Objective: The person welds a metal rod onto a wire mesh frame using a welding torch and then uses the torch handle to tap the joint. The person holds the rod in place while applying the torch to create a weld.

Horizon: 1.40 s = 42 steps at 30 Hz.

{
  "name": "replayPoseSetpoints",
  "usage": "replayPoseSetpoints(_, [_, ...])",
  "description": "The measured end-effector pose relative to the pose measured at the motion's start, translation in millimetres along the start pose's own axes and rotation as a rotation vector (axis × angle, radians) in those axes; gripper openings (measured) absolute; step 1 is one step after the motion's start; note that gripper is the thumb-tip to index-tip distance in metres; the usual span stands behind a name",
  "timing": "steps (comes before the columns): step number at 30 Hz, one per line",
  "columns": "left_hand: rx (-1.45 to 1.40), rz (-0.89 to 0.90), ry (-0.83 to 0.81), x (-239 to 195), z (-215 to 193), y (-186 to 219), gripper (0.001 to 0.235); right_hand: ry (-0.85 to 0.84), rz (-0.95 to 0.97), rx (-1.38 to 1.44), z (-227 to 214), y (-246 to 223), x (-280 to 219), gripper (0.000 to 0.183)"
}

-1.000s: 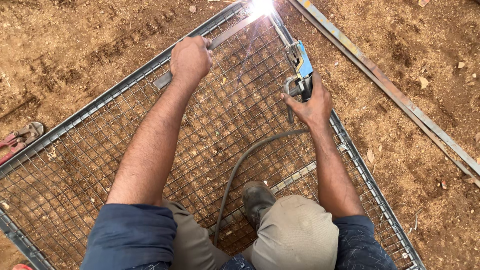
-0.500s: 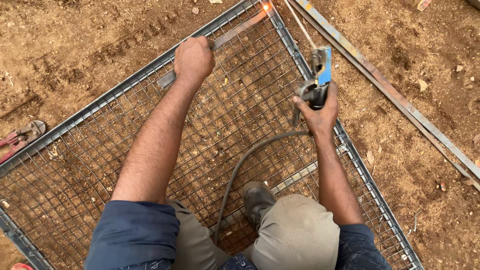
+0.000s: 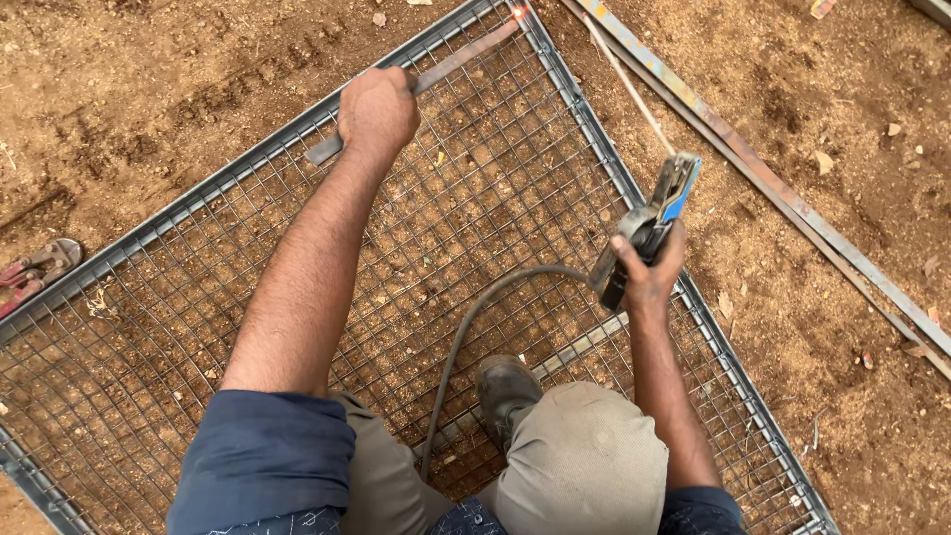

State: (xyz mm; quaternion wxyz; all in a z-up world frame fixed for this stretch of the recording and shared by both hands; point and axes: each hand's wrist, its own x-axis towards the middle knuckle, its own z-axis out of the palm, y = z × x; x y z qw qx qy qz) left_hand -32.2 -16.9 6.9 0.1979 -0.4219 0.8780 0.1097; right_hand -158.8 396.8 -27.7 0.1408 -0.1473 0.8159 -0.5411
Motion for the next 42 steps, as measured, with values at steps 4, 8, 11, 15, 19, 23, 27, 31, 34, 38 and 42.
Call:
replayPoseSetpoints(4, [0.042,0.048,0.063,-2.7,0.2,0.2,0.027,-0.009,0.054,-0.029,-7.9,11.6,-21.4,0.070])
replayPoseSetpoints(8, [0.095,0.007,-0.012,-8.7,-8.2,5.4,0.033,-0.012,0.077,-0.005,-7.4,3.6,-37.7,0.079])
replayPoseSetpoints(11, [0.176,0.002,-0.093,-8.8,-12.4,8.6,0.034,-0.029,0.043,0.041,-5.2,0.6,-39.7,0.078])
replayPoseSetpoints(15, [0.275,0.140,0.044,-8.5,-1.1,2.4,0.031,-0.069,0.036,0.005,-2.5,4.5,-39.1,0.077])
replayPoseSetpoints(19, [0.343,0.220,0.143,-5.9,3.1,-0.7,0.041,-0.090,0.029,-0.062,-1.0,4.2,-44.7,0.076])
replayPoseSetpoints(23, [0.302,0.148,0.070,-6.6,-6.7,7.9,0.040,-0.108,0.009,-0.010,-3.5,-5.2,-53.2,0.079])
replayPoseSetpoints(27, [0.345,0.239,0.377,1.0,-38.5,9.4,0.031,-0.044,-0.017,0.054,-10.0,-4.8,-54.2,0.082])
replayPoseSetpoints(31, [-0.116,0.077,0.275,-30.0,-60.0,-22.5,0.019,0.017,0.027,0.078,-19.8,-5.4,-60.5,0.083])
replayPoseSetpoints(34, [-0.307,0.009,0.270,-41.8,-63.2,-74.2,0.020,0.033,0.011,0.053,-22.1,0.9,-59.2,0.077])
replayPoseSetpoints(38, [-0.520,-0.096,0.379,-71.1,-21.1,-175.3,0.026,-0.064,-0.056,0.202,-25.4,22.1,-57.9,0.079])
replayPoseSetpoints(42, [-1.071,-0.203,0.488,-119.2,80.0,-278.9,0.041,-0.128,-0.120,0.037,-31.9,56.0,-41.0,0.104])
